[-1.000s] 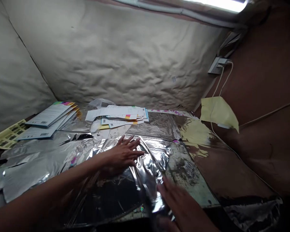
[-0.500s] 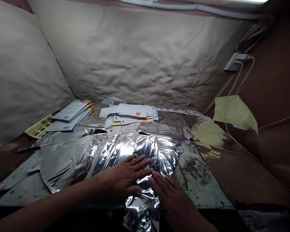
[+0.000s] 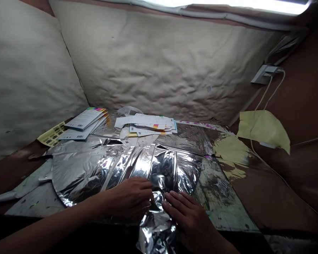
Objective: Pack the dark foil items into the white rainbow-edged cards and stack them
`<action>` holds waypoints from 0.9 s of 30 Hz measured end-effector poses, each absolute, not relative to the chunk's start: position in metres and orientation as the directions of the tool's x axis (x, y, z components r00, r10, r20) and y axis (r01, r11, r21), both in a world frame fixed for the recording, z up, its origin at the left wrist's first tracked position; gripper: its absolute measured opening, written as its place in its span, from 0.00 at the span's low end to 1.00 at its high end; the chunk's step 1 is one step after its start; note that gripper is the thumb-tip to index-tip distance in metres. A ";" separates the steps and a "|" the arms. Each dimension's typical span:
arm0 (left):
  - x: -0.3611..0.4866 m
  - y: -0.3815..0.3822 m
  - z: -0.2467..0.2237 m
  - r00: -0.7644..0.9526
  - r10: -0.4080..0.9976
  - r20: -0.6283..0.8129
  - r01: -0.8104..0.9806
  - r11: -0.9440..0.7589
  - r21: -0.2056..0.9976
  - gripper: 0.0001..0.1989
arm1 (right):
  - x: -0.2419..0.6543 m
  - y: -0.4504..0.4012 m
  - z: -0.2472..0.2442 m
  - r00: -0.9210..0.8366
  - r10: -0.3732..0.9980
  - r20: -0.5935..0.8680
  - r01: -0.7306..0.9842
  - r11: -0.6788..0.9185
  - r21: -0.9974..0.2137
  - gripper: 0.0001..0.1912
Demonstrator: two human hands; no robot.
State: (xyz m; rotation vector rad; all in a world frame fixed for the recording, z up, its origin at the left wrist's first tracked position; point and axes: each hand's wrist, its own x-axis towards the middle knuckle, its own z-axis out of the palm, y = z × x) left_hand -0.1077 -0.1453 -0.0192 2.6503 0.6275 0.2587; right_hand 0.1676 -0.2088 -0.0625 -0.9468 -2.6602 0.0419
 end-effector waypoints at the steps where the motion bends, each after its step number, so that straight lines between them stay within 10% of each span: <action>1: -0.112 -0.150 -0.016 0.887 0.458 0.063 0.380 -0.800 0.464 0.10 | 0.168 -0.208 -0.061 -0.722 0.615 0.318 0.601 0.785 -0.153 0.27; 5: -0.120 -0.164 -0.008 0.864 0.502 0.041 0.381 -0.705 0.598 0.24 | 0.167 -0.201 -0.060 -0.588 0.711 0.386 0.585 0.703 -0.404 0.14; 9: -0.103 -0.163 -0.013 0.604 0.792 -0.085 0.570 -0.356 0.741 0.14 | 0.160 -0.182 -0.055 -0.235 0.969 0.076 0.592 0.205 -0.779 0.21; 13: -0.086 -0.152 -0.016 0.445 0.871 -0.209 0.581 -0.103 0.807 0.24 | 0.150 -0.164 -0.044 -0.088 0.987 -0.135 0.429 -0.085 -0.899 0.33; 18: -0.084 -0.152 -0.014 0.446 0.873 -0.197 0.594 -0.123 0.795 0.36 | 0.151 -0.177 -0.050 -0.019 0.996 0.088 0.669 0.078 -0.739 0.42; 22: -0.088 -0.163 -0.016 0.484 0.844 -0.230 0.626 -0.150 0.765 0.38 | 0.166 -0.203 -0.061 -0.308 0.824 0.476 0.795 0.498 -0.347 0.36; 27: -0.087 -0.171 -0.025 0.506 0.822 -0.261 0.670 -0.184 0.719 0.43 | 0.183 -0.204 -0.060 -0.737 0.658 0.155 0.635 0.752 -0.175 0.53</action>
